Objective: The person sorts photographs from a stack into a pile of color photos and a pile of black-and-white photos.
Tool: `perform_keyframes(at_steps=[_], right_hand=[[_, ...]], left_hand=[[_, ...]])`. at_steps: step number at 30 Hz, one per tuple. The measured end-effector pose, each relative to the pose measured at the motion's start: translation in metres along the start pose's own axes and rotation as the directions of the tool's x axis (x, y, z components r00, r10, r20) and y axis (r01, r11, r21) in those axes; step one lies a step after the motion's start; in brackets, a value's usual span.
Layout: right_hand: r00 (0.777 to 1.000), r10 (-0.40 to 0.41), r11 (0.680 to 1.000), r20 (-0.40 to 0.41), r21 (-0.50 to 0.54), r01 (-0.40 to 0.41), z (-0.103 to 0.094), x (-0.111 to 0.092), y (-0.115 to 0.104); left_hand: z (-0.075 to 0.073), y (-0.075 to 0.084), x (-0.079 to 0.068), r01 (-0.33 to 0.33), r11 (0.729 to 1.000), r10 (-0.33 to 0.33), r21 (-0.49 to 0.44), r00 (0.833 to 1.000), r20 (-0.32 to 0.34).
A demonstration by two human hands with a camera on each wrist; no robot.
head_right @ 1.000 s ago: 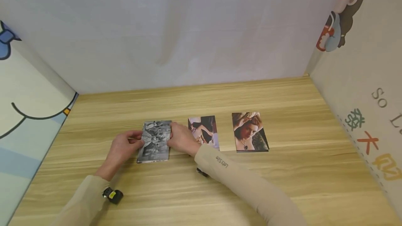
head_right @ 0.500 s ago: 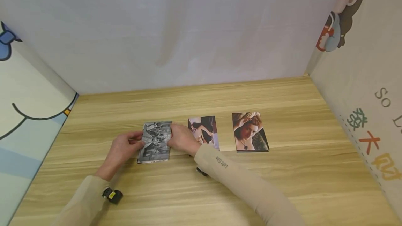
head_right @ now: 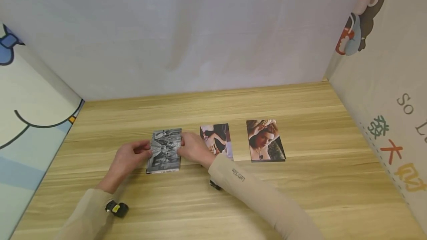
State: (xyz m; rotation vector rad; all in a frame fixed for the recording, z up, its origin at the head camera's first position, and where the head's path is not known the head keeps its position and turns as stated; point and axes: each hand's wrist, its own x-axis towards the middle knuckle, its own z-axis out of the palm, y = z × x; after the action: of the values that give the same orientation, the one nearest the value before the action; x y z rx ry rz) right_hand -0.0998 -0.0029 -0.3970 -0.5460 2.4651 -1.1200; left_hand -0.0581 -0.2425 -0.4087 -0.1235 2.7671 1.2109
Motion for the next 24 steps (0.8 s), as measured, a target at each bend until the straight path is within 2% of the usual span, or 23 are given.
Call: perform_keyframes(at_steps=[6,12,17,21,24], right_hand=[[0.999,0.042,0.999,0.005,0.016,-0.042,0.0,-0.004,0.0],[0.999,0.05,0.998,0.008,0.049,-0.05,0.001,-0.005,0.001],[0.999,0.051,0.996,0.015,0.078,-0.052,0.0,-0.007,0.001],[0.998,0.061,0.988,0.02,0.138,-0.064,-0.002,-0.012,0.002],[0.998,0.052,0.981,0.018,0.189,-0.054,-0.004,-0.017,0.003]], left_hand=[[0.0,0.001,-0.003,0.005,0.999,-0.005,-0.041,1.0,0.006],[0.0,0.002,-0.006,-0.018,0.999,0.018,-0.044,1.0,0.006],[0.0,0.002,-0.007,-0.011,0.999,0.011,-0.052,1.0,0.001],[0.0,0.004,-0.008,0.003,0.998,-0.004,-0.063,1.0,-0.024],[0.002,0.007,-0.01,0.005,0.997,-0.01,-0.081,0.998,-0.066]])
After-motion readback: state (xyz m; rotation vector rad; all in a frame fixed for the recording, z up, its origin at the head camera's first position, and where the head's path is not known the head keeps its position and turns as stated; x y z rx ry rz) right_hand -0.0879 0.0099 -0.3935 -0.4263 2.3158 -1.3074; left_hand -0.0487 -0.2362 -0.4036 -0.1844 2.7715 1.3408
